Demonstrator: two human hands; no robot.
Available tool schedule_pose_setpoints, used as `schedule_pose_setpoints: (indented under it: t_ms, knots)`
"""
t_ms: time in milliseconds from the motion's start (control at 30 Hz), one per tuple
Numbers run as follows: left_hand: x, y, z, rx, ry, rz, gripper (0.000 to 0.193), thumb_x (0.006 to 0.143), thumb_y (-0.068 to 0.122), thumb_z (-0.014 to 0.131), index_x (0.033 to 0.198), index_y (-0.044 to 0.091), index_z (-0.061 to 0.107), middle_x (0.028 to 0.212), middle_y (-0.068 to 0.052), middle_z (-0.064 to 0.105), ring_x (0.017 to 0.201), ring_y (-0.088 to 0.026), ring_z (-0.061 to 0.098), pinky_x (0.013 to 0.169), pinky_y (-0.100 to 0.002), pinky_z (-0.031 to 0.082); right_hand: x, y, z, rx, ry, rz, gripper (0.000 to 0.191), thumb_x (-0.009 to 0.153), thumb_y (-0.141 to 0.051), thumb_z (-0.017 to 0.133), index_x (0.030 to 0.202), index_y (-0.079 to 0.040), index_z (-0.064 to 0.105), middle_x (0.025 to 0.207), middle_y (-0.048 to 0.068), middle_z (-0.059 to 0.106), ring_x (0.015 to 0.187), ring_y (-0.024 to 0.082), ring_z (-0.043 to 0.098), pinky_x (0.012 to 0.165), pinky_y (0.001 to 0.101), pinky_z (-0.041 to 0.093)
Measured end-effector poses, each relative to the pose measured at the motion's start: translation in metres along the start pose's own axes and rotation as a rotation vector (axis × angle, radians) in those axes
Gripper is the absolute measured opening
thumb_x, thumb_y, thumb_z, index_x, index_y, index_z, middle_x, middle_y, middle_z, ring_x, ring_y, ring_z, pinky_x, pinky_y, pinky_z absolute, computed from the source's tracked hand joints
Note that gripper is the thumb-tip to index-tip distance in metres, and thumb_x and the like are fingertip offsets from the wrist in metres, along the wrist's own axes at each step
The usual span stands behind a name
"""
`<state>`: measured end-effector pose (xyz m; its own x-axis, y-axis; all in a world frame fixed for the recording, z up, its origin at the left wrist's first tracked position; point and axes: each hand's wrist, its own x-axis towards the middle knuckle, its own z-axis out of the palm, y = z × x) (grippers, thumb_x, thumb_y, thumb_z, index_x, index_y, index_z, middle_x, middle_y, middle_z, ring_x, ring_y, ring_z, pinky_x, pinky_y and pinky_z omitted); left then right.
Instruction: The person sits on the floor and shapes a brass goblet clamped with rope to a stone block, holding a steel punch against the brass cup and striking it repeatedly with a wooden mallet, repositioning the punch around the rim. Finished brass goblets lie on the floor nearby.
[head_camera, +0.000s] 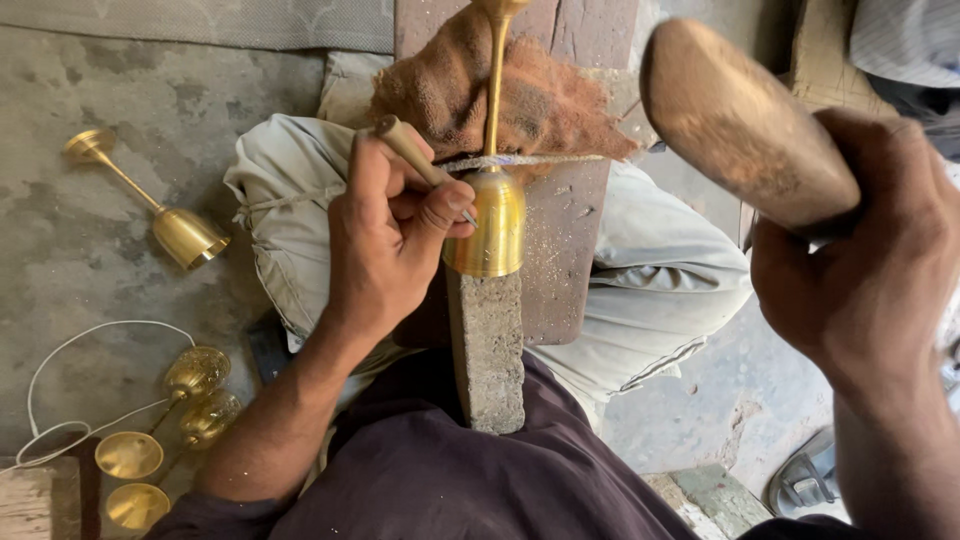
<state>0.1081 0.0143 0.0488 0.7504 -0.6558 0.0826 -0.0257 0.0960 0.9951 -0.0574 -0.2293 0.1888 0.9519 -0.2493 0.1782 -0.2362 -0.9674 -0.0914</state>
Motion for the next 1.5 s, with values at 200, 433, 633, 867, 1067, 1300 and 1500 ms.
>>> schedule_pose_setpoints:
  t_ms: [200,433,633,867,1067,1300,1500]
  knots:
    - [-0.005,-0.004,0.005,-0.004,0.061,0.000,0.032,0.111,0.019,0.066,0.120,0.000,0.042,0.096,-0.007,0.069,0.089,-0.013,0.075,0.078,-0.027,0.068,0.053,-0.016,-0.007,-0.101,-0.103,-0.156,0.034,0.092,0.006,0.069,0.125,0.005,0.061,0.097,0.016,0.064,0.081,0.026,0.065,0.073,0.0343,0.054]
    - [-0.006,0.005,0.012,0.120,0.112,0.052,0.027,0.107,0.020,0.068,0.113,0.000,0.050,0.095,-0.007,0.073,0.086,-0.013,0.077,0.071,-0.025,0.064,0.129,-0.050,-0.013,-0.208,-0.194,-0.403,0.027,0.080,0.015,0.071,0.104,0.002,0.074,0.077,0.018,0.070,0.060,0.029,0.066,0.053,0.0365,0.053]
    - [-0.005,0.013,0.014,0.216,0.121,-0.003,0.029,0.103,0.019,0.071,0.116,-0.001,0.053,0.089,-0.006,0.071,0.080,-0.011,0.076,0.064,-0.025,0.060,0.144,-0.045,-0.011,-0.174,-0.244,-0.464,0.037,0.075,0.009,0.075,0.111,-0.002,0.077,0.079,0.015,0.073,0.060,0.025,0.069,0.052,0.0353,0.055]
    - [-0.007,0.018,0.018,0.296,0.097,0.022,0.028,0.106,0.022,0.070,0.118,0.001,0.055,0.093,-0.005,0.071,0.081,-0.011,0.075,0.065,-0.025,0.061,0.138,-0.030,-0.006,-0.099,-0.362,-0.228,0.025,0.091,0.006,0.070,0.114,-0.002,0.073,0.074,0.014,0.070,0.057,0.021,0.068,0.053,0.0331,0.053]
    - [-0.013,0.014,0.024,0.385,0.098,0.064,0.028,0.103,0.025,0.071,0.113,0.003,0.058,0.093,-0.004,0.070,0.079,-0.011,0.075,0.063,-0.025,0.061,0.130,-0.034,-0.017,-0.289,-0.176,-0.608,0.028,0.079,0.005,0.079,0.105,-0.002,0.076,0.081,0.013,0.074,0.065,0.022,0.072,0.057,0.0319,0.059]
    - [-0.021,0.011,0.028,0.484,0.099,0.152,0.029,0.105,0.027,0.070,0.114,0.003,0.057,0.100,-0.007,0.067,0.084,-0.015,0.074,0.067,-0.028,0.063,0.115,-0.032,-0.020,0.011,-0.244,-0.300,0.035,0.085,0.009,0.075,0.118,-0.001,0.069,0.100,0.012,0.071,0.089,0.023,0.073,0.075,0.0339,0.059]
    - [-0.020,0.009,0.028,0.639,0.015,0.240,0.029,0.106,0.030,0.066,0.122,0.007,0.060,0.104,-0.006,0.070,0.087,-0.017,0.073,0.068,-0.031,0.061,0.086,-0.023,-0.026,-0.386,-0.204,-0.409,0.038,0.070,0.006,0.083,0.105,-0.002,0.072,0.090,0.014,0.071,0.082,0.027,0.070,0.073,0.0368,0.058]
